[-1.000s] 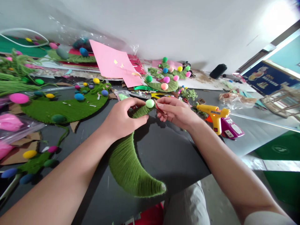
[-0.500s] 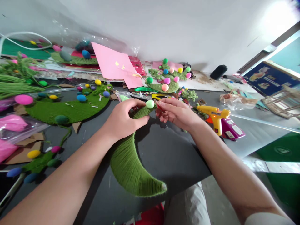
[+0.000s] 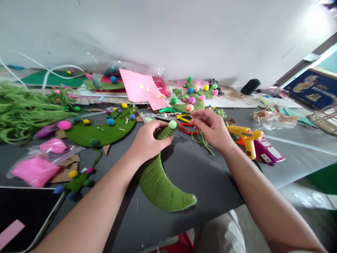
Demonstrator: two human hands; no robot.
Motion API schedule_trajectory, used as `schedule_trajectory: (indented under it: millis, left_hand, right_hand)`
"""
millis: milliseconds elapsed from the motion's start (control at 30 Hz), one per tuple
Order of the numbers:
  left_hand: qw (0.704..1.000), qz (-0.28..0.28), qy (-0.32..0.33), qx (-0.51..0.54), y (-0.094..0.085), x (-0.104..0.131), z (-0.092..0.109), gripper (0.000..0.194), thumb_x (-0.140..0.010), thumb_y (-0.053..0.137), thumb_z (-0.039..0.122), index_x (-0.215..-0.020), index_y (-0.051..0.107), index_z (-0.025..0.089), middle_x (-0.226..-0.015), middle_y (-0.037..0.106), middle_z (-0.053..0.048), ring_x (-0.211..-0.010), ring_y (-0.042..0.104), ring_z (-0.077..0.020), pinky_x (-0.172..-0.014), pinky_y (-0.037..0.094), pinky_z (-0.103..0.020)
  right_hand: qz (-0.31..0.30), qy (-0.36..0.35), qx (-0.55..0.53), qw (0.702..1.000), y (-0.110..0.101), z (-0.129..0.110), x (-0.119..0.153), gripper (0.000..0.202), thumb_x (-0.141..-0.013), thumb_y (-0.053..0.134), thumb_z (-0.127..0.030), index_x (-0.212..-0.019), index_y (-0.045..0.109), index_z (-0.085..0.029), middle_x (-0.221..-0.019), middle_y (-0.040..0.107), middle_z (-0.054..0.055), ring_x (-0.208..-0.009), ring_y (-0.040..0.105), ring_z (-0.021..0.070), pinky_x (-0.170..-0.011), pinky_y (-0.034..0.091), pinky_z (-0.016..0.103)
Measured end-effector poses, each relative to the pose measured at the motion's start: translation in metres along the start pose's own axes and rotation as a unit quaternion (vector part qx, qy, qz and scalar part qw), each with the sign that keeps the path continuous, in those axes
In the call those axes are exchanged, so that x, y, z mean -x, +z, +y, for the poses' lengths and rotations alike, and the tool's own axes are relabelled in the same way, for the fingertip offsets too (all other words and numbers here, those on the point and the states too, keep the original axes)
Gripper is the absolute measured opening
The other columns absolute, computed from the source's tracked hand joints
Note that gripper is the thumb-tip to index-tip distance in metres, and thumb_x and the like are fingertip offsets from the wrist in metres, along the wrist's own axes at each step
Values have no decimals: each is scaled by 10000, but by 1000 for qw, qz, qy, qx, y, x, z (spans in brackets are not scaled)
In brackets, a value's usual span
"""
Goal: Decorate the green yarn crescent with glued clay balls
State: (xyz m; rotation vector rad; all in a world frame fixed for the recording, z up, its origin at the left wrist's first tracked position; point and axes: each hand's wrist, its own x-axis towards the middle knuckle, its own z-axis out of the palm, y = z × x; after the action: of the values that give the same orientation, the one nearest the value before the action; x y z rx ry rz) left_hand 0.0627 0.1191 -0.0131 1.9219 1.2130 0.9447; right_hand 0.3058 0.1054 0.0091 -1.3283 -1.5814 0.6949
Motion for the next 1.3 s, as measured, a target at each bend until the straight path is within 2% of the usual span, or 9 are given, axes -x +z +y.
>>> schedule_trajectory:
  millis: [100, 167, 400, 533, 600, 733, 967, 1167, 1300]
  left_hand:
    - [1000, 7, -8, -14, -2, 0, 1, 363, -817, 799, 387, -1130, 744, 211, -1162, 781, -71, -1075, 720, -282, -974, 556, -425]
    - [999, 19, -18, -26, -3, 1, 1, 361, -828, 799, 413, -1121, 732, 212, -1171, 774, -82, -1095, 716, -291, -982, 555, -438]
    - [998, 14, -44, -44, -10, 3, 7, 327, -833, 776, 416, -1076, 725, 202, -1155, 768, -98, -1078, 707, -289, -966, 548, -437]
    - [998, -7, -48, -41, -14, 6, 16, 296, -858, 721, 421, -1065, 734, 210, -1163, 772, -98, -1079, 706, -293, -954, 533, -433]
    - [998, -14, -58, -35, -14, 8, 19, 229, -920, 633, 426, -983, 732, 229, -1074, 781, -71, -1010, 709, -277, -881, 525, -400]
    - [995, -11, -89, -42, -15, 10, 20, 289, -990, 482, 383, -790, 642, 248, -742, 683, -7, -741, 636, -229, -656, 419, -336]
    - [993, 5, -103, -56, -15, 9, 19, 337, -998, 448, 373, -689, 515, 256, -600, 528, 2, -629, 547, -223, -605, 334, -338]
    - [992, 9, -112, -58, -15, 7, 17, 323, -1005, 435, 388, -814, 656, 250, -639, 615, -13, -679, 618, -257, -619, 393, -360]
    - [993, 12, -102, -63, -14, 7, 17, 233, -935, 550, 382, -979, 711, 218, -966, 769, -67, -935, 710, -286, -788, 505, -394]
  right_hand:
    - [-32, -21, 34, 999, 4, 1, 1, 263, -888, 630, -165, -1134, 713, -209, -1114, 793, 70, -1014, 727, 228, -860, 547, 364]
    - [-37, -20, 71, 997, 5, 2, 1, 260, -891, 637, -179, -1132, 728, -213, -1143, 795, 73, -1014, 730, 236, -866, 552, 374]
    - [-64, 31, 48, 996, 7, 9, -1, 166, -886, 699, -283, -1017, 747, -195, -852, 793, 46, -739, 706, 207, -704, 546, 346]
    - [-71, 33, 40, 996, 9, 9, -1, 167, -864, 698, -287, -986, 757, -189, -789, 775, 36, -705, 689, 200, -680, 532, 339]
    - [-65, 36, 39, 997, 9, 9, -1, 171, -858, 701, -299, -978, 756, -190, -797, 778, 39, -706, 685, 200, -678, 527, 340]
    - [-63, 35, 37, 997, 9, 12, -1, 191, -860, 710, -310, -1000, 760, -190, -821, 784, 46, -721, 684, 205, -687, 521, 347]
    - [-64, 36, 45, 996, 8, 13, 0, 186, -873, 698, -300, -1000, 758, -178, -824, 773, 50, -722, 672, 194, -698, 518, 340]
    - [-77, 38, 59, 995, 7, 13, -1, 220, -905, 685, -337, -1022, 753, -164, -806, 744, 51, -705, 642, 189, -677, 500, 336]
    - [-99, -24, 126, 987, 8, 12, 1, 287, -897, 745, -396, -1071, 787, -172, -948, 755, 78, -733, 626, 189, -681, 497, 343]
